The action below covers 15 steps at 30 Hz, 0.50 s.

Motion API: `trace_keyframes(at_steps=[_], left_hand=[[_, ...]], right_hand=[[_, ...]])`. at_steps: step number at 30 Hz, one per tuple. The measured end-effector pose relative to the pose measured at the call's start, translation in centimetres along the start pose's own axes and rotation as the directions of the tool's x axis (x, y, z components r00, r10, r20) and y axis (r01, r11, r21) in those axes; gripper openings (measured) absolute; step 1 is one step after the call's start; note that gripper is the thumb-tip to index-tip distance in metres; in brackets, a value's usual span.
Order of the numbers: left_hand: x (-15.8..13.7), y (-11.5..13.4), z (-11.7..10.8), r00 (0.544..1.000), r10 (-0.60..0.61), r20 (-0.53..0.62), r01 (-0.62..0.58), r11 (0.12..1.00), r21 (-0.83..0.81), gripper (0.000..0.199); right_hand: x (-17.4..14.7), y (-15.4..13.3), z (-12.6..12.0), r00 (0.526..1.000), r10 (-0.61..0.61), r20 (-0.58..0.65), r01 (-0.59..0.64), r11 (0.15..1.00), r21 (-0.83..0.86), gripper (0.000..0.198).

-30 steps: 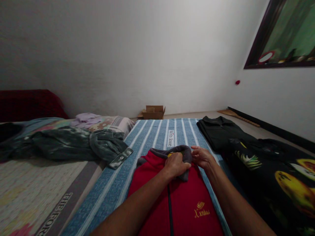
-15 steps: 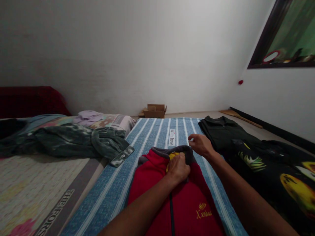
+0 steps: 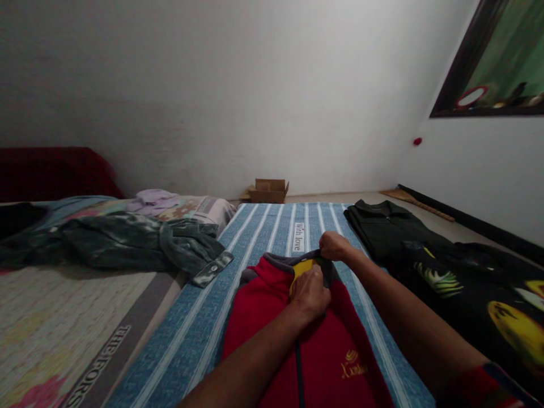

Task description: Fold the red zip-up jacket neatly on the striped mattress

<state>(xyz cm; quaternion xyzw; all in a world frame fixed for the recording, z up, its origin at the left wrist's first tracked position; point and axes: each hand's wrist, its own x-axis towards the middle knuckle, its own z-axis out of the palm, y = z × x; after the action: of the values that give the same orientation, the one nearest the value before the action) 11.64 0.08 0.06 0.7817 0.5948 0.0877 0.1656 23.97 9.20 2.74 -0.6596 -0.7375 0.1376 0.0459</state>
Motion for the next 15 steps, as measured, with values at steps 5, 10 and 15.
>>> trace_keyframes(at_steps=[5, 10, 15], left_hand=[[-0.2, -0.4, -1.1, 0.998, 0.010, 0.069, -0.009, 1.000, -0.019, 0.037], [-0.9, -0.4, -2.2, 0.990, 0.007, 0.141, -0.019, 0.996, 0.088, 0.031], [-0.4, -1.4, -1.7, 0.991, -0.001, 0.137, 0.000, 1.000, 0.012, 0.021]], right_hand=[[-0.2, 1.0, 0.7, 0.999, 0.022, 0.025, -0.023, 0.998, 0.052, 0.021], [-0.5, 0.9, 0.9, 1.000, 0.015, -0.024, -0.014, 0.999, 0.043, 0.025], [-2.5, -0.1, -0.3, 0.994, -0.045, -0.101, 0.044, 0.999, -0.013, 0.035]])
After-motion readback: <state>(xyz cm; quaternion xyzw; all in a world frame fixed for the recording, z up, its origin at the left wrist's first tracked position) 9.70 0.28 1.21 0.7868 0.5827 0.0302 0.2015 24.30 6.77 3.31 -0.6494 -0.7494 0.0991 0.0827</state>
